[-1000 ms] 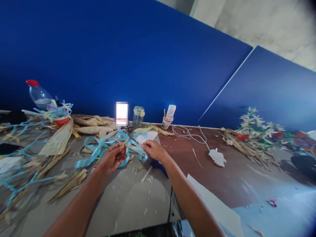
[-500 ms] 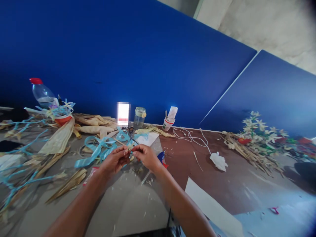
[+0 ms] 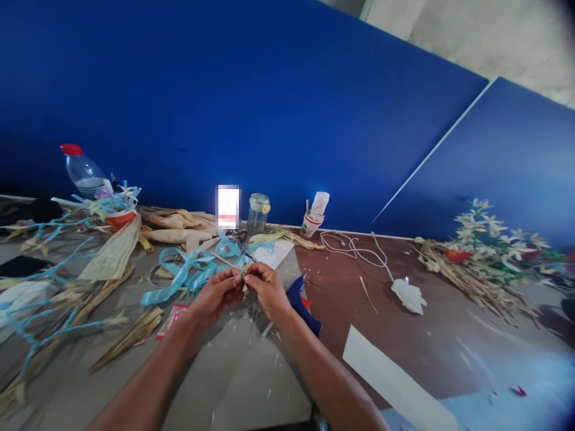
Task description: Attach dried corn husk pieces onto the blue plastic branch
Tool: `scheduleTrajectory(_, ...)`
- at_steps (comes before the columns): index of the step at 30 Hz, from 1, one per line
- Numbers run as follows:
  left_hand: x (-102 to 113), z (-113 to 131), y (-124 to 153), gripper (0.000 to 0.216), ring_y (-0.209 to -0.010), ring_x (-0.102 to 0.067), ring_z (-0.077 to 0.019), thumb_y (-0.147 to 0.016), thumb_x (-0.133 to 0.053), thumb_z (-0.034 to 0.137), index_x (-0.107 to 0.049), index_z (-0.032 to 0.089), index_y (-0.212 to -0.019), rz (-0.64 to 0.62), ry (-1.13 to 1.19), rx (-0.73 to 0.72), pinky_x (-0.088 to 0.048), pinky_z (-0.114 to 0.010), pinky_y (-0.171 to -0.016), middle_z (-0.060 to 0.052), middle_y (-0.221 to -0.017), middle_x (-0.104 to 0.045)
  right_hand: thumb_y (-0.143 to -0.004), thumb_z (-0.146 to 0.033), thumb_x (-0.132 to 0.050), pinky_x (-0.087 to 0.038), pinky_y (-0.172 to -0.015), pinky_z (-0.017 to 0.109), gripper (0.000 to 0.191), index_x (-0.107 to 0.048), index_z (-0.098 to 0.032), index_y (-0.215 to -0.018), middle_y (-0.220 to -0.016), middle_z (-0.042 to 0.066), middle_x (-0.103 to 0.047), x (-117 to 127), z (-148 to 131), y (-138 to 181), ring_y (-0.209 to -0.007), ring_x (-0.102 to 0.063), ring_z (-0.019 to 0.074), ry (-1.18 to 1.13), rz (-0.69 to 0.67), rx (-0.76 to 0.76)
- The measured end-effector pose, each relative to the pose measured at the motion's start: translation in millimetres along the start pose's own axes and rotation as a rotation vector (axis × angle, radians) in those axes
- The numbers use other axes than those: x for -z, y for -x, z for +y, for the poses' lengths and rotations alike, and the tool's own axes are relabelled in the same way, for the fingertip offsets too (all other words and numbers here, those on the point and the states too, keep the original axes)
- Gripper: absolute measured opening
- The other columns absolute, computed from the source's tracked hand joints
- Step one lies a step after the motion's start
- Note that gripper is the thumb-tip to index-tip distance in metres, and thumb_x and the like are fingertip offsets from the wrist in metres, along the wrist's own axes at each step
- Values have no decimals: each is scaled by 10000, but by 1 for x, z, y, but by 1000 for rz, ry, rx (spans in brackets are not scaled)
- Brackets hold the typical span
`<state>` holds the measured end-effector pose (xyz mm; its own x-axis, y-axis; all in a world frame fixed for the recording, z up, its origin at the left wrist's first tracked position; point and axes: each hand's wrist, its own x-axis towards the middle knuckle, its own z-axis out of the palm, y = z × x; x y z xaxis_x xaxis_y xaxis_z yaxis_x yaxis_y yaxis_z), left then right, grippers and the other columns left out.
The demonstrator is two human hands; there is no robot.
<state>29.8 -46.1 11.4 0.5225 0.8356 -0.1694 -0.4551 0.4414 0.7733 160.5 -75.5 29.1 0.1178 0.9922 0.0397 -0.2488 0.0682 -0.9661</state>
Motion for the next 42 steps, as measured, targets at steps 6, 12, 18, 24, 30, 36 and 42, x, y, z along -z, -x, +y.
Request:
scheduleTrajectory(6,0,-1,-1,237,-453,-420,-36,-640,-785,221,-564,136,-637,19,27,11,-376,-150,-475,54,-542,-476,-621,-243,-642,-348,-551,213,97,-568,-189,-653,-575,-54,-517,0,3,0,-534,-422,84,-19,-15,-1)
scheduleTrajectory(12,0,1,-1,265,-454,-415,-46,-607,-805,234,-556,142,-612,-4,-17,-3,-364,-161,-469,55,-526,-467,-636,-270,-642,-357,-544,220,109,-575,-187,-656,-566,-47,-530,1,7,0,-527,-437,92,-10,-37,-2)
scheduleTrajectory(18,-9,4,2,283,-527,-495,-89,-585,-804,289,-558,151,-597,57,-154,-68,-401,-201,-526,31,-547,-537,-643,-258,-637,-333,-518,211,110,-559,-182,-659,-551,-53,-530,2,10,1,-491,-419,74,-41,-22,-17)
scheduleTrajectory(24,-14,2,5,179,-563,-504,-125,-759,-610,325,-608,169,-670,98,-701,-404,-407,-242,-568,15,-582,-587,-683,-291,-630,-314,-474,202,153,-511,-196,-700,-501,-86,-476,0,17,1,-432,-400,61,-100,27,34)
scheduleTrajectory(30,-11,0,5,179,-643,-550,-148,-824,-523,287,-630,177,-733,116,-1018,-589,-426,-263,-650,-12,-662,-613,-695,-292,-639,-319,-465,195,164,-508,-196,-719,-525,-85,-489,-3,19,1,-428,-417,56,-163,51,44)
scheduleTrajectory(36,-8,0,2,203,-600,-525,-131,-817,-527,308,-606,174,-687,134,-945,-545,-417,-244,-612,6,-620,-593,-662,-286,-691,-315,-459,190,217,-500,-191,-703,-500,-82,-492,-4,20,0,-416,-413,56,-312,8,-84)
scheduleTrajectory(42,-11,0,1,193,-540,-455,-111,-752,-568,336,-597,167,-664,218,-810,-471,-369,-225,-524,30,-566,-529,-661,-273,-652,-321,-468,197,178,-533,-188,-761,-523,-80,-479,0,19,1,-430,-410,61,-231,97,-13)
